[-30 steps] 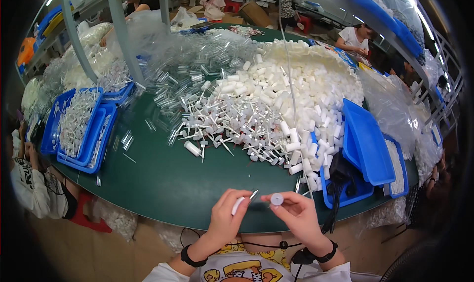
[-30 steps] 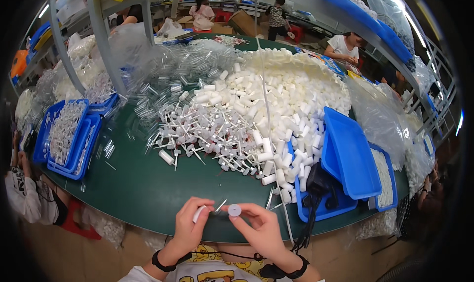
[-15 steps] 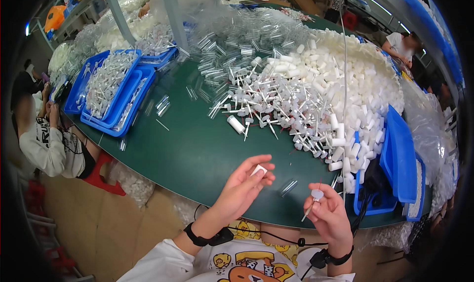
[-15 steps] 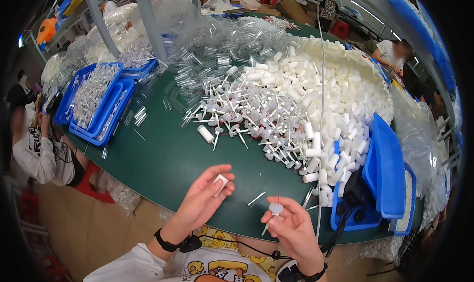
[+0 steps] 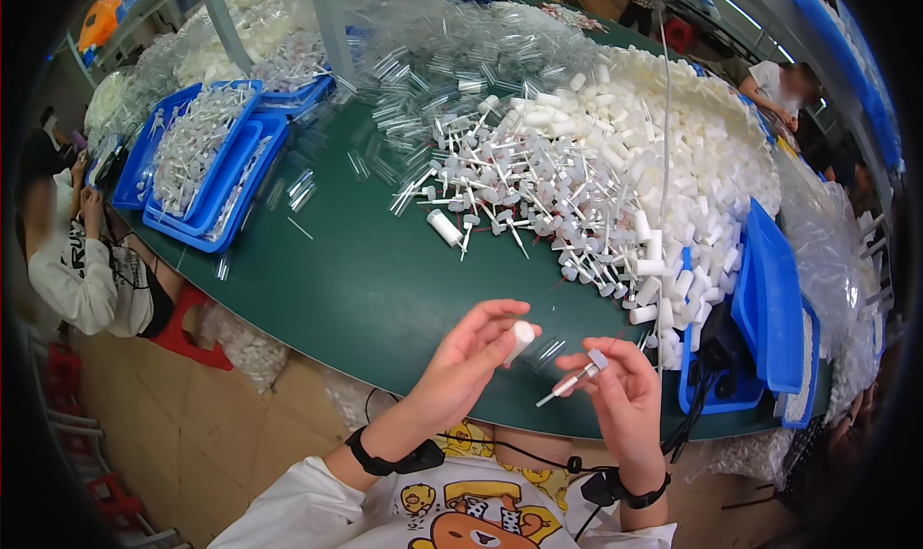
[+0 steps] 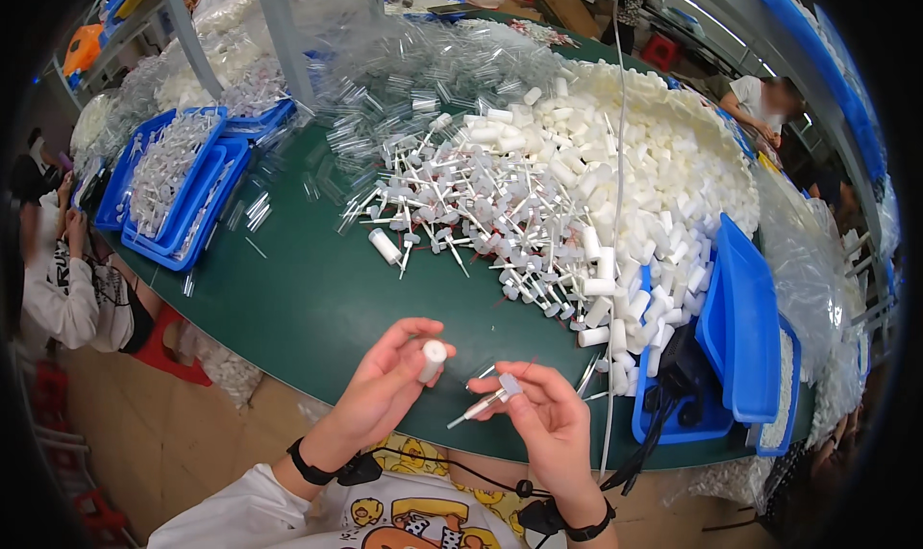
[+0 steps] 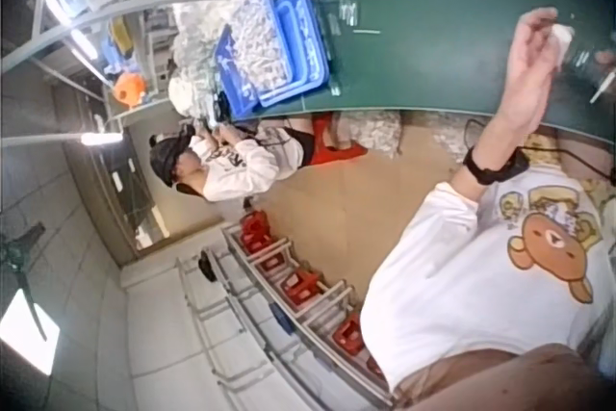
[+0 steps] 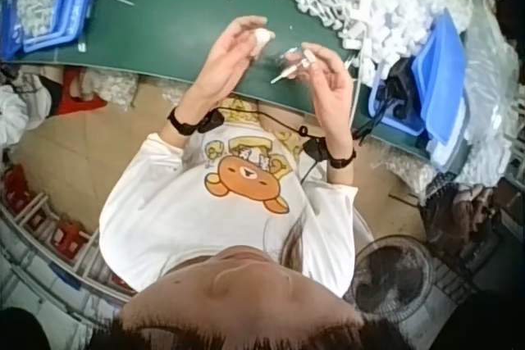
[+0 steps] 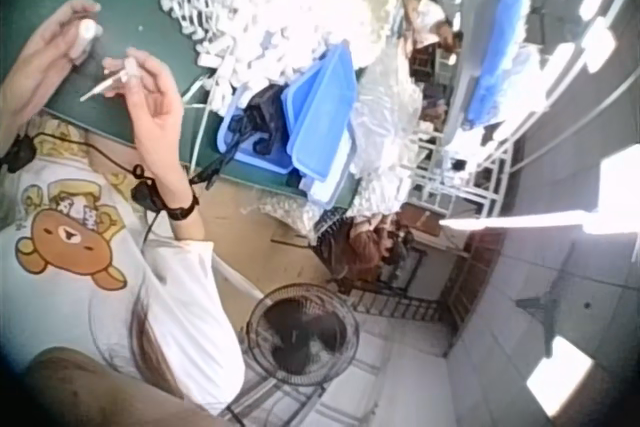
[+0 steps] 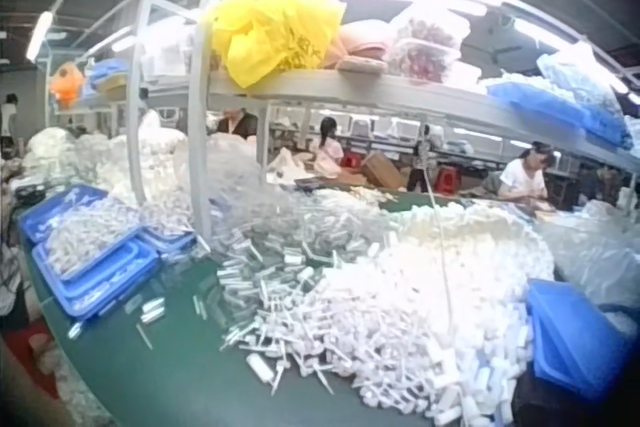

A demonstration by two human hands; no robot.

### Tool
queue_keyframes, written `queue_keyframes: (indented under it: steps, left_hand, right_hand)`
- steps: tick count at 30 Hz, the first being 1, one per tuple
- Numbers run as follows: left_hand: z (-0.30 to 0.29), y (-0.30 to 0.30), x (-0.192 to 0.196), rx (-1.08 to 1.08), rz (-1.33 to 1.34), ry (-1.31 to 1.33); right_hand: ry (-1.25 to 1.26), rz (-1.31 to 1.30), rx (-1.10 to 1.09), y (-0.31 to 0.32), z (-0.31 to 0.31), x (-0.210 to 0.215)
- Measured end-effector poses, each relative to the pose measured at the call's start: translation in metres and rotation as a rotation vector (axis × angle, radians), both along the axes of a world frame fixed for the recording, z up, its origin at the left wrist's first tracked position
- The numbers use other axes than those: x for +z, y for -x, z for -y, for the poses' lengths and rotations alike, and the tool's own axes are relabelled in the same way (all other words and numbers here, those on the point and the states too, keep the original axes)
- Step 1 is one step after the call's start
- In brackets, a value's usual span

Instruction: The person repeatedly picks small white cylindrical components and clear plastic tubes from a table, inserts the tubes into the cylinders, and places the assembled units back on the table. The process is continuous and repetitive throughout the clip.

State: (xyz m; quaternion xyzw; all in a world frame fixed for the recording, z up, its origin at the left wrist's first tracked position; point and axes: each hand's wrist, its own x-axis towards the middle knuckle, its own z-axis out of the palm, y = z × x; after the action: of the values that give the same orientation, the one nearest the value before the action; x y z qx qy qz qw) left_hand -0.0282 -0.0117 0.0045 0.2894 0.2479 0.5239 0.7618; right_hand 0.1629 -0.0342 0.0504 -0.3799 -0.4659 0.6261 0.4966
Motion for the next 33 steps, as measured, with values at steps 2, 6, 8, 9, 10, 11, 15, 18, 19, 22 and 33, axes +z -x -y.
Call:
queue_keyframes:
  steps: [2,6,8,9,10,11,15,18,19,22,33]
  left_hand:
    - [0.003,-0.003,0.002,-0.014,-0.002,0.012]
    - [0.007,-0.005,0.003,-0.071,0.01,-0.008]
    - [0.009,-0.007,0.007,-0.093,0.017,-0.003]
    - [0.01,-0.008,0.01,-0.1,0.028,0.009]
    - [0.011,-0.008,0.011,-0.107,0.039,0.022]
    - [0.011,-0.009,0.01,-0.109,-0.029,-0.014]
    - [0.01,-0.005,0.013,-0.11,-0.158,-0.034]
    - [0.009,-0.004,0.012,-0.11,-0.185,-0.003]
    - [0.009,-0.003,0.012,-0.109,-0.201,0.001]
    - [0.009,-0.005,0.014,-0.134,-0.263,0.015]
    - [0.01,0.0,0.021,-0.276,-0.443,-0.092]
  right_hand:
    - [-0.093,0.11,-0.058,0.001,0.0,-0.005]
    - [-0.076,0.172,-0.099,0.001,-0.001,-0.006]
    - [-0.081,0.118,-0.096,0.001,-0.001,-0.008]
    - [-0.127,0.092,-0.094,0.003,-0.002,-0.009]
    - [-0.172,0.065,-0.092,0.003,-0.003,-0.01]
    - [-0.338,0.248,-0.052,0.002,-0.004,-0.006]
    - [-0.727,0.721,-0.013,0.004,-0.005,0.002]
    - [-0.748,0.774,-0.029,0.002,-0.005,0.0]
    - [-0.749,0.782,-0.031,0.001,-0.005,-0.001]
    - [-0.708,0.785,-0.001,-0.003,-0.006,-0.004]
    - [-0.57,0.633,0.315,-0.017,-0.023,0.005]
